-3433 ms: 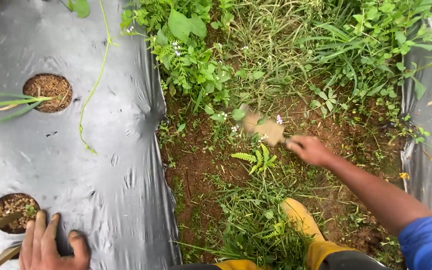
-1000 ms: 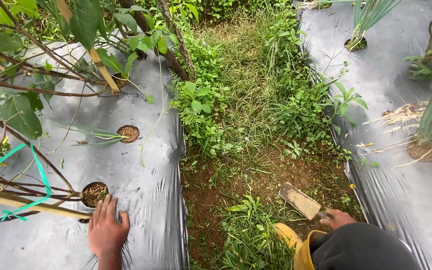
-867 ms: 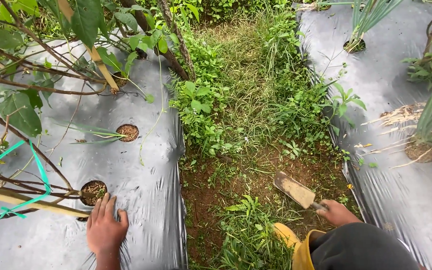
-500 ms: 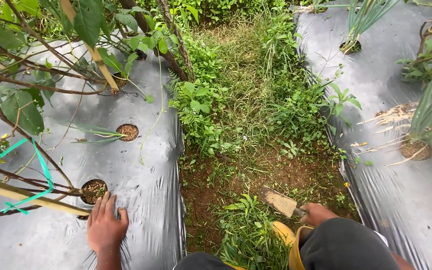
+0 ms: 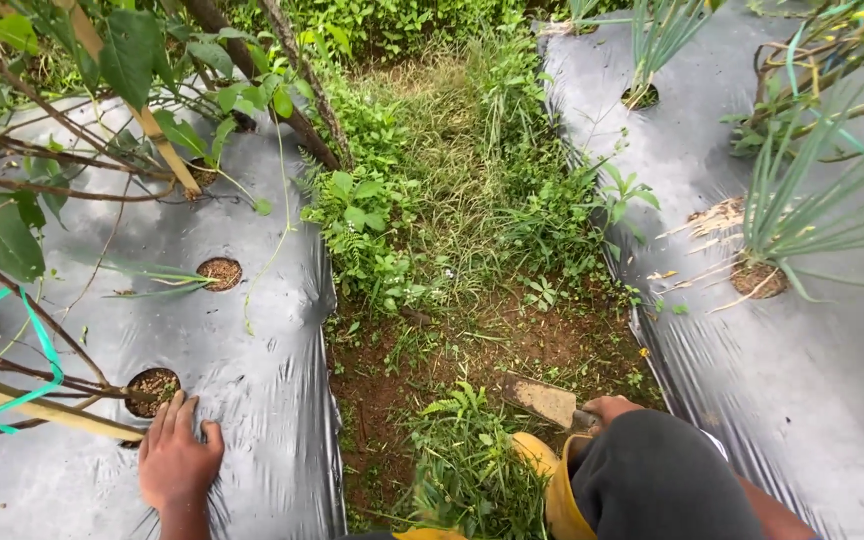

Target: The person uses a small hand hoe to scrape and remove weeds growing in the soil between two raised garden beds covered with black plastic sheeting. The person repeatedly scrapes the ground to clear the vegetation while standing in the pathway.

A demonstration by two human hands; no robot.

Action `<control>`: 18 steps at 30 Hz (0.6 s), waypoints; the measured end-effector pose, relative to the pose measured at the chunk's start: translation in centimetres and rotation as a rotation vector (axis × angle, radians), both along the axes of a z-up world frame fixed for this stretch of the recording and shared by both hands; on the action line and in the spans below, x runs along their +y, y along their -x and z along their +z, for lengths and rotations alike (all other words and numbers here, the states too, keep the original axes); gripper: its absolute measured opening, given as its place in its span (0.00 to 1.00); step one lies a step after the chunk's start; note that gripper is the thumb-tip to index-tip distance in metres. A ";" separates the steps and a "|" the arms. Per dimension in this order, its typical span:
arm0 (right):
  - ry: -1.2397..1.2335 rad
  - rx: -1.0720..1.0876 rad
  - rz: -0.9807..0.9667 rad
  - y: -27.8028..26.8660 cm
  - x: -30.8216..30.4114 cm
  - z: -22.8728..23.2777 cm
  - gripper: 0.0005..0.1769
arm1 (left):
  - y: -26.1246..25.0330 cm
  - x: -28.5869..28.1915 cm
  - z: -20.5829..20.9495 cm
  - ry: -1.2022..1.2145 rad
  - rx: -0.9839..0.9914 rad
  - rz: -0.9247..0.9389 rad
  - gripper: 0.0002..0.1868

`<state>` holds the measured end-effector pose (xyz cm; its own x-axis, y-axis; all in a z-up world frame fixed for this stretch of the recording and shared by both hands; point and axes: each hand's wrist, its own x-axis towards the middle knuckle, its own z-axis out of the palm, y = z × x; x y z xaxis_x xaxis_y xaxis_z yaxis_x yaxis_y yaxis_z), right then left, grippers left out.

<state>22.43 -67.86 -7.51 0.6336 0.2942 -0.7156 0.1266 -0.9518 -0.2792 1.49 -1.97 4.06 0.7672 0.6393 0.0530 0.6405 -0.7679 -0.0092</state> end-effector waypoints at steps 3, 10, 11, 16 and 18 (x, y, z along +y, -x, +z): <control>-0.087 -0.037 -0.052 1.1 -1.4 4.7 0.19 | 0.0 -0.2 0.2 0.007 0.003 -0.001 0.35; -0.244 -0.107 -0.101 -0.2 -2.5 11.3 0.14 | 0.3 -0.2 0.2 0.009 0.059 0.005 0.35; -0.117 -0.129 -0.060 -1.1 -2.9 9.6 0.20 | 0.5 -0.1 0.0 0.015 0.023 0.002 0.34; 0.090 -0.156 0.000 -2.5 0.2 16.1 0.33 | 0.2 0.1 -0.3 0.014 0.002 -0.001 0.35; 0.172 -0.170 0.056 -2.5 2.1 20.6 0.21 | 0.2 0.1 -0.3 0.008 0.028 -0.004 0.35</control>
<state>24.89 -65.76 13.11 0.7353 0.2155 -0.6426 0.2121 -0.9736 -0.0838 1.34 -1.89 3.73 0.7706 0.6368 0.0267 0.6373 -0.7703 -0.0213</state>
